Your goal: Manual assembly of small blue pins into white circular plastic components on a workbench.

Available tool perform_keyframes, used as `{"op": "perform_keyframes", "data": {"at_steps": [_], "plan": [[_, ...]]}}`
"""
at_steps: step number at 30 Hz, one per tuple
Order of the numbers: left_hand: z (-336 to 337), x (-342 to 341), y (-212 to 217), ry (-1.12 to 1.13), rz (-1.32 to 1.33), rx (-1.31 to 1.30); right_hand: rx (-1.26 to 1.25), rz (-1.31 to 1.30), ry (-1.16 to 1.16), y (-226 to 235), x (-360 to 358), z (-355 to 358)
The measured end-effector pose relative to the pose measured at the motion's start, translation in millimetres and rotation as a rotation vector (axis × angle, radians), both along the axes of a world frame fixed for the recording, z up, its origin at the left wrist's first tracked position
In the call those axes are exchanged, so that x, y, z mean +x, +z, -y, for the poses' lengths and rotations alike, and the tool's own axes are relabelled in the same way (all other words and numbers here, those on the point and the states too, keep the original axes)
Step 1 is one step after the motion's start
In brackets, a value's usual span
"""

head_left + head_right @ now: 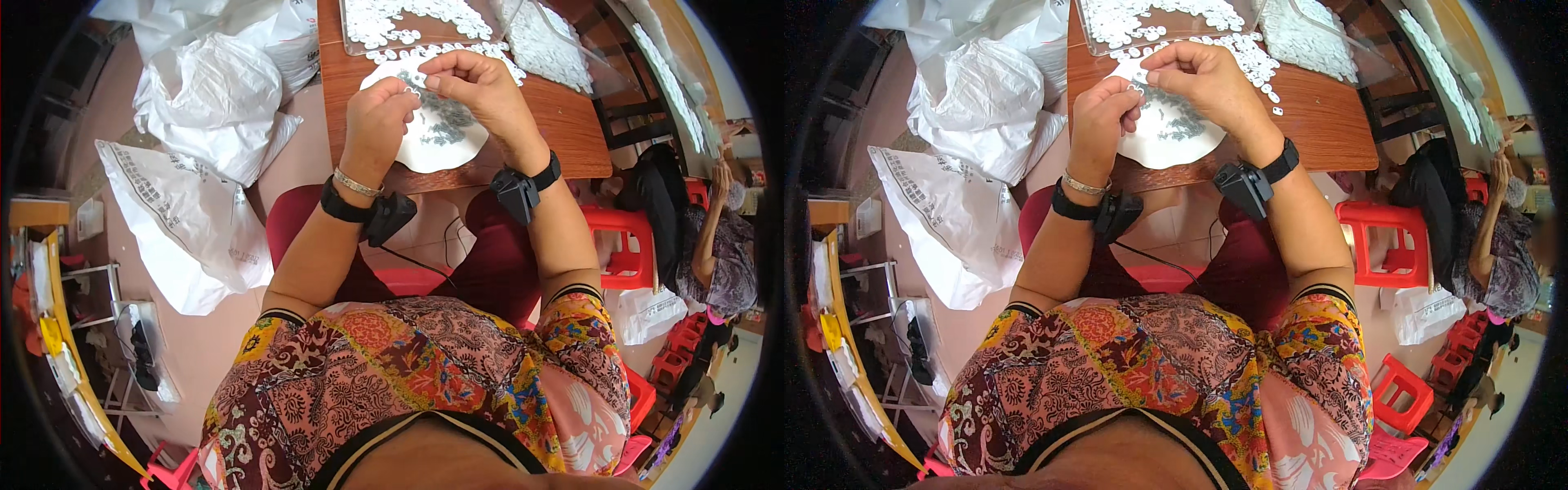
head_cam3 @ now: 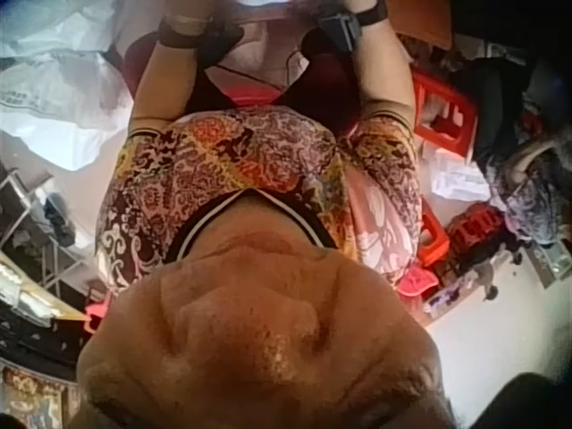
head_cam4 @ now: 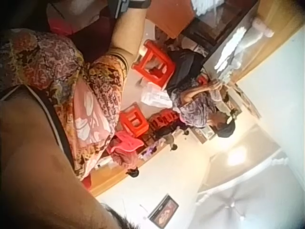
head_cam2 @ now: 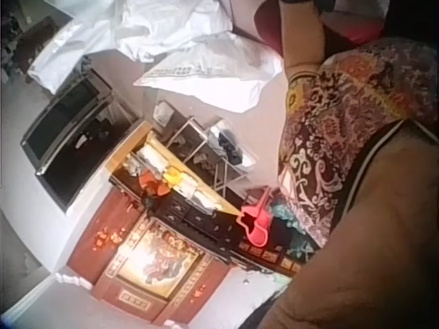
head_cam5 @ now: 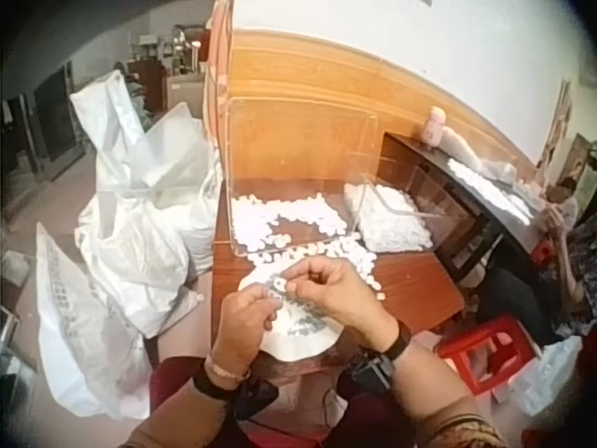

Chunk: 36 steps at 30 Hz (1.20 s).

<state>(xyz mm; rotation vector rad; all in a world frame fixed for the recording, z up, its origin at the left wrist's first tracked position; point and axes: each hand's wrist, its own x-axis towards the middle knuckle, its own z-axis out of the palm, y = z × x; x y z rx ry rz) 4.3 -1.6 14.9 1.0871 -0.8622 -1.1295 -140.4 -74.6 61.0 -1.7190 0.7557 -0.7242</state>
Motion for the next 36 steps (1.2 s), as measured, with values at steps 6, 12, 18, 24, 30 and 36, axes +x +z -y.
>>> {"op": "perform_keyframes", "data": {"at_steps": [6,12,18,24,30,36], "plan": [[1,1,-6,-0.011,0.007,-0.002,-0.058,-0.066,0.010,-5,1,0],[3,2,-9,-0.035,-0.054,-0.020,-0.146,-0.139,0.036,-1,3,-4],[0,-1,-3,-0.047,-0.128,-0.010,-0.334,-0.217,0.006,-6,5,-7],[1,-3,-8,-0.042,-0.136,-0.043,-0.485,-0.327,-0.034,-1,6,-10],[3,-5,-9,0.009,-0.188,-0.047,-0.562,-0.350,-0.024,4,7,-14],[4,-7,-13,0.027,-0.168,-0.047,-0.807,-0.344,-0.055,0,11,-18]]}}
